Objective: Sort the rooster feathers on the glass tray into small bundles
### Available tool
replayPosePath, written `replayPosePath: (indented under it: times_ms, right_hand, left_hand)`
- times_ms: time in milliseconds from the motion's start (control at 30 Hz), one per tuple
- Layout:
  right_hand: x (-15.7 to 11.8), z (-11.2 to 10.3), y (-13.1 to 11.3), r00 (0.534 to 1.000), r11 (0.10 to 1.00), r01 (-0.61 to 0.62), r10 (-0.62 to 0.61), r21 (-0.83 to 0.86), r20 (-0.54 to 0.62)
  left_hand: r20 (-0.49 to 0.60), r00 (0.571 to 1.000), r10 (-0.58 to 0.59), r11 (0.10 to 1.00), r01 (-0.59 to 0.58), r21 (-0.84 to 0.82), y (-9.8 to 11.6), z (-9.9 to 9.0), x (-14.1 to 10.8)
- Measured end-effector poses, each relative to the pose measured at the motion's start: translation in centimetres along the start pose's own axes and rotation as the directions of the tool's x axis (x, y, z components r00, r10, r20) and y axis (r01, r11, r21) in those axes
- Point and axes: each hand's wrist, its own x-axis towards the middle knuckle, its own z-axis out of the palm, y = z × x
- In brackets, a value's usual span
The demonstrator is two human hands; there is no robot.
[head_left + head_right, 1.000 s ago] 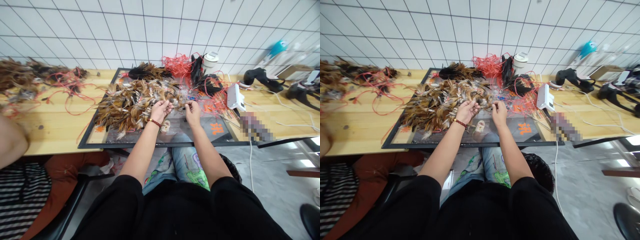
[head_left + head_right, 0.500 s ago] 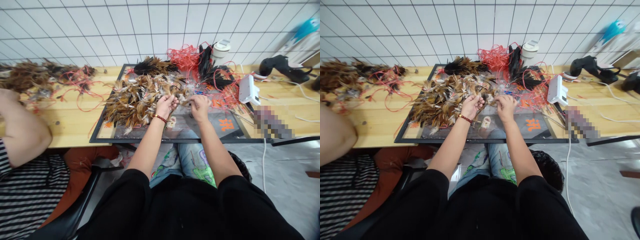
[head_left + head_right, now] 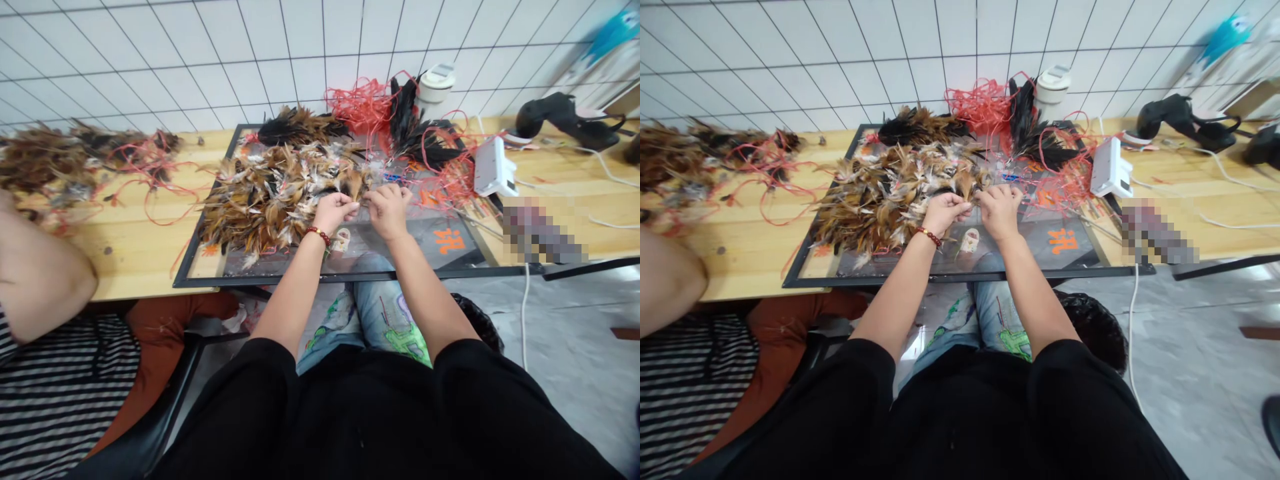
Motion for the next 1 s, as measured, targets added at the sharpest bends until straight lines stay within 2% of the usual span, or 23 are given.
replayPosePath:
  times_ms: [67, 133, 200, 233, 300, 333, 400, 433, 500, 567, 600, 667, 733, 867, 1000]
  right_hand:
    - [0.0, 0.0, -0.2, 0.999, 1.0, -0.024, 0.024, 0.009, -0.032]
    - [0.0, 0.2, -0.4, 0.998, 0.998, -0.049, 0.05, 0.032, -0.034]
    - [-0.1, 0.5, -0.8, 0.996, 0.995, 0.037, -0.044, 0.092, 0.074]
    - [-0.2, 0.7, -1.1, 0.978, 0.983, 0.119, -0.14, 0.139, 0.155]
    - [-0.3, 1.1, -1.8, 0.9, 0.937, 0.267, -0.326, 0.225, 0.289]
    - [-0.3, 1.3, -2.2, 0.867, 0.92, 0.308, -0.376, 0.243, 0.326]
    - [-0.3, 1.4, -2.6, 0.85, 0.916, 0.334, -0.394, 0.222, 0.35]
    - [-0.2, 1.3, -2.7, 0.862, 0.923, 0.329, -0.38, 0.199, 0.337]
    - [-0.1, 1.0, -2.4, 0.92, 0.951, 0.273, -0.303, 0.147, 0.25]
    - [0.0, 0.4, -1.6, 0.981, 0.984, 0.154, -0.164, 0.092, 0.108]
    - [0.1, 0.2, -1.2, 0.996, 0.994, 0.085, -0.088, 0.068, 0.034]
    - [0.1, -0.2, -0.3, 0.996, 0.999, -0.017, 0.019, 0.028, -0.088]
    - [0.0, -0.4, 0.2, 0.986, 0.999, -0.047, 0.047, -0.001, -0.159]
    - [-0.2, -0.1, 0.2, 0.981, 0.999, -0.006, -0.003, -0.044, -0.195]
    - [-0.2, 0.1, -0.1, 0.975, 0.998, 0.004, -0.016, -0.055, -0.221]
  left_hand:
    - [0.016, 0.999, 0.043, 0.999, -0.043, 0.0, 0.2, -0.2, 0.0]
    - [-0.043, 0.992, 0.12, 0.985, -0.125, -0.118, 0.8, -0.8, 0.1]
    - [-0.161, 0.971, 0.175, 0.933, -0.216, -0.289, 1.5, -1.7, 0.2]
    - [-0.211, 0.961, 0.178, 0.902, -0.246, -0.356, 1.9, -2.1, 0.2]
    - [-0.267, 0.951, 0.155, 0.864, -0.261, -0.431, 2.4, -2.8, 0.3]
    - [-0.271, 0.953, 0.136, 0.859, -0.25, -0.448, 2.6, -3.0, 0.3]
    - [-0.233, 0.967, 0.1, 0.867, -0.199, -0.457, 2.6, -2.9, 0.1]
    - [-0.196, 0.977, 0.084, 0.875, -0.166, -0.454, 2.5, -2.8, 0.0]
    - [-0.112, 0.992, 0.055, 0.894, -0.098, -0.437, 2.2, -2.3, -0.2]
    - [-0.068, 0.997, 0.019, 0.91, -0.046, -0.412, 1.9, -1.8, -0.3]
    - [-0.066, 0.998, 0.001, 0.918, -0.027, -0.395, 1.7, -1.6, -0.3]
    - [-0.074, 0.997, -0.03, 0.935, 0.002, -0.354, 1.3, -1.3, -0.3]
    - [-0.075, 0.995, -0.063, 0.95, 0.037, -0.309, 1.1, -1.3, -0.3]
    - [-0.025, 0.989, -0.146, 0.957, 0.135, -0.259, 1.1, -1.4, -0.5]
    - [0.078, 0.974, -0.214, 0.954, 0.226, -0.197, 1.1, -1.4, -0.8]
